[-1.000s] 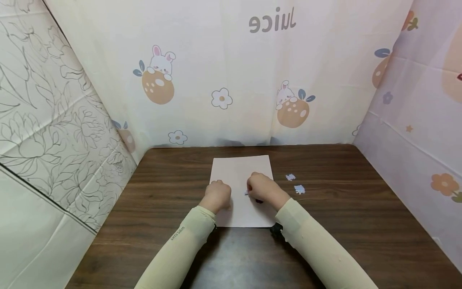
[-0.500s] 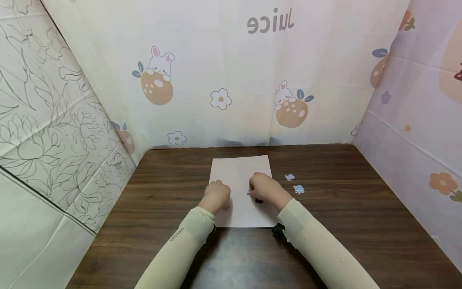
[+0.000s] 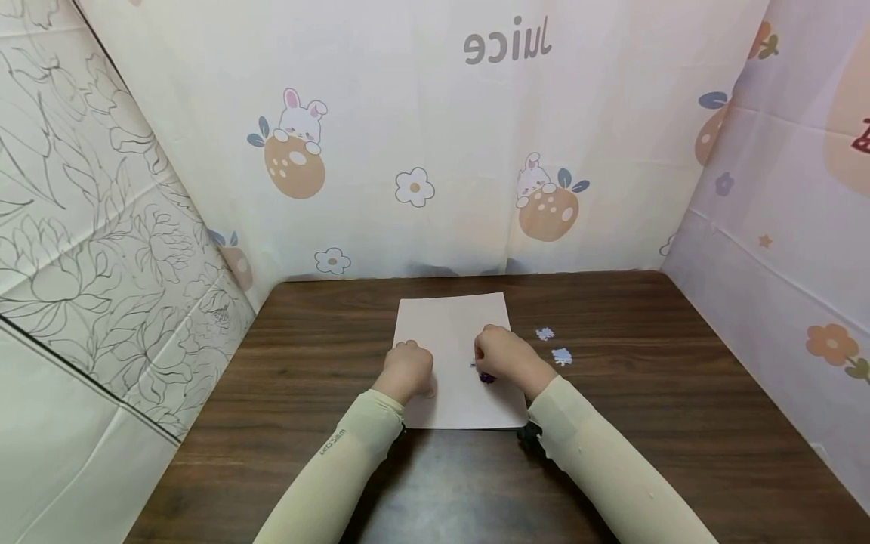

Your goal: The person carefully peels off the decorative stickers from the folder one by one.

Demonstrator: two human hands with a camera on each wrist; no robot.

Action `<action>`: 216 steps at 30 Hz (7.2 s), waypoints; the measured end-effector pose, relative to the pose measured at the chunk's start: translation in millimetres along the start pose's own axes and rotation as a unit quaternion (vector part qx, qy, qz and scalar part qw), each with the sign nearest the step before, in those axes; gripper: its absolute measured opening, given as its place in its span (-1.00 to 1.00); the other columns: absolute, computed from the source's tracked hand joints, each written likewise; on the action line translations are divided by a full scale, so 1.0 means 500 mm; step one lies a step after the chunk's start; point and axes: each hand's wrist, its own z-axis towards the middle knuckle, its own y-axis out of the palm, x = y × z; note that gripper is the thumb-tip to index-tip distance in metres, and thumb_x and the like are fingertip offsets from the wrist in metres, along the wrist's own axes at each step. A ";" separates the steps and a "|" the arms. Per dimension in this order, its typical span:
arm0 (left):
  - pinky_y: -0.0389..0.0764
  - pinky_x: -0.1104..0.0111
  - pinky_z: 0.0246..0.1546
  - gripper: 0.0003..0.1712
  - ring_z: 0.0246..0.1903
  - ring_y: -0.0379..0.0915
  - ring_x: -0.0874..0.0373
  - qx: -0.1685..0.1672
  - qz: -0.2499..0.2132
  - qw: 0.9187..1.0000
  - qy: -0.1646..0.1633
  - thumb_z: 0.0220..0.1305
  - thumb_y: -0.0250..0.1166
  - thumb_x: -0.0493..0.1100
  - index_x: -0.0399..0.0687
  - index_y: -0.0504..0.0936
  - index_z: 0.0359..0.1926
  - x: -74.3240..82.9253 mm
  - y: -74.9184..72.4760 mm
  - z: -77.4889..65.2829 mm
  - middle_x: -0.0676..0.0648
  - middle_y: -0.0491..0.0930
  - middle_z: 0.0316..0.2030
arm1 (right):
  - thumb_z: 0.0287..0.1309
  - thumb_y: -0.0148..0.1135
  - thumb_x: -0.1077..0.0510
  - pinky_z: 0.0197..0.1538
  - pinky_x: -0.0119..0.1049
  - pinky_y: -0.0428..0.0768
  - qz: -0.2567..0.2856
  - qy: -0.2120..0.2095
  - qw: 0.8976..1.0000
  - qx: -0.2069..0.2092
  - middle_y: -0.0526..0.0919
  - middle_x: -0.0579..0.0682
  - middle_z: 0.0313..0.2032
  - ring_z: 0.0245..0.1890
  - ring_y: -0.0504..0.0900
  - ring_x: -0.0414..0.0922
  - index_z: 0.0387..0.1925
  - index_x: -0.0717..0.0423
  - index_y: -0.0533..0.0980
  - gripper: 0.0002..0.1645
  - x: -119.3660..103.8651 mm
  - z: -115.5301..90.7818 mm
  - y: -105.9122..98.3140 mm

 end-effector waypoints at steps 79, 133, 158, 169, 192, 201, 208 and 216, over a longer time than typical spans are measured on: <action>0.65 0.12 -0.12 -0.52 -0.11 0.54 -0.05 -0.002 0.008 1.000 0.006 0.04 0.59 0.13 -0.14 0.79 -0.18 0.005 -0.002 0.001 -0.17 0.65 -0.14 | 0.22 0.41 0.19 -0.37 -0.30 0.49 -0.006 -0.011 1.000 0.003 0.48 -0.03 -0.36 -0.42 0.45 -0.15 -0.53 0.00 0.58 -0.77 0.084 -0.073 -0.012; 0.65 0.11 -0.11 -0.53 -0.08 0.55 -0.07 -0.004 -0.003 1.000 0.007 0.01 0.61 0.08 -0.15 0.78 -0.16 0.004 -0.004 0.002 -0.18 0.67 -0.11 | 0.21 0.35 0.26 -0.24 -0.11 0.58 -0.030 -0.023 0.999 -0.008 0.46 -0.07 -0.40 -0.45 0.41 -0.17 -0.53 0.01 0.58 -0.78 0.117 -0.139 -0.022; 0.63 0.10 -0.08 -0.50 -0.08 0.53 -0.07 -0.007 -0.014 1.000 0.002 0.00 0.61 0.07 -0.15 0.77 -0.11 0.002 -0.002 0.007 -0.19 0.65 -0.11 | 0.18 0.39 0.24 -0.36 -0.29 0.47 -0.036 -0.026 0.998 -0.035 0.47 -0.14 -0.48 -0.46 0.39 -0.22 -0.59 -0.03 0.54 -0.72 0.134 -0.170 -0.017; 0.63 0.11 -0.09 -0.55 -0.08 0.54 -0.07 -0.009 -0.013 1.000 0.002 0.04 0.59 0.05 -0.16 0.77 -0.15 0.005 -0.007 0.004 -0.19 0.66 -0.11 | 0.17 0.37 0.25 -0.41 -0.29 0.44 -0.030 -0.018 0.998 -0.047 0.46 -0.13 -0.48 -0.51 0.40 -0.22 -0.58 -0.02 0.51 -0.73 0.139 -0.187 -0.024; 0.65 0.09 -0.10 -0.50 -0.09 0.55 -0.08 -0.004 -0.011 1.000 0.005 0.01 0.62 0.09 -0.16 0.77 -0.15 0.007 -0.007 0.000 -0.19 0.67 -0.11 | 0.19 0.38 0.25 -0.39 -0.24 0.50 -0.020 0.004 0.999 -0.046 0.55 -0.15 -0.48 -0.51 0.45 -0.21 -0.50 0.03 0.59 -0.82 0.171 -0.210 -0.038; 0.65 0.10 -0.11 -0.48 -0.10 0.56 -0.06 0.002 -0.006 1.000 0.005 -0.03 0.64 0.12 -0.16 0.78 -0.17 0.007 -0.005 0.000 -0.18 0.70 -0.14 | 0.18 0.41 0.24 -0.39 -0.21 0.54 -0.029 0.008 0.999 -0.042 0.58 -0.12 -0.47 -0.50 0.49 -0.20 -0.47 0.05 0.60 -0.85 0.184 -0.211 -0.045; 0.65 0.10 -0.10 -0.48 -0.08 0.56 -0.07 -0.003 -0.003 1.000 0.007 -0.01 0.63 0.13 -0.15 0.79 -0.16 0.007 -0.006 0.001 -0.18 0.69 -0.11 | 0.19 0.39 0.25 -0.38 -0.21 0.55 -0.024 0.013 0.998 -0.049 0.59 -0.11 -0.48 -0.50 0.49 -0.20 -0.47 0.08 0.63 -0.87 0.187 -0.211 -0.051; 0.65 0.10 -0.08 -0.45 -0.06 0.56 -0.07 -0.004 -0.001 1.000 0.006 0.00 0.63 0.15 -0.15 0.79 -0.13 0.009 -0.006 0.002 -0.18 0.69 -0.08 | 0.19 0.39 0.24 -0.39 -0.22 0.53 -0.036 0.011 0.998 -0.046 0.57 -0.11 -0.49 -0.51 0.46 -0.19 -0.50 0.05 0.63 -0.84 0.189 -0.208 -0.054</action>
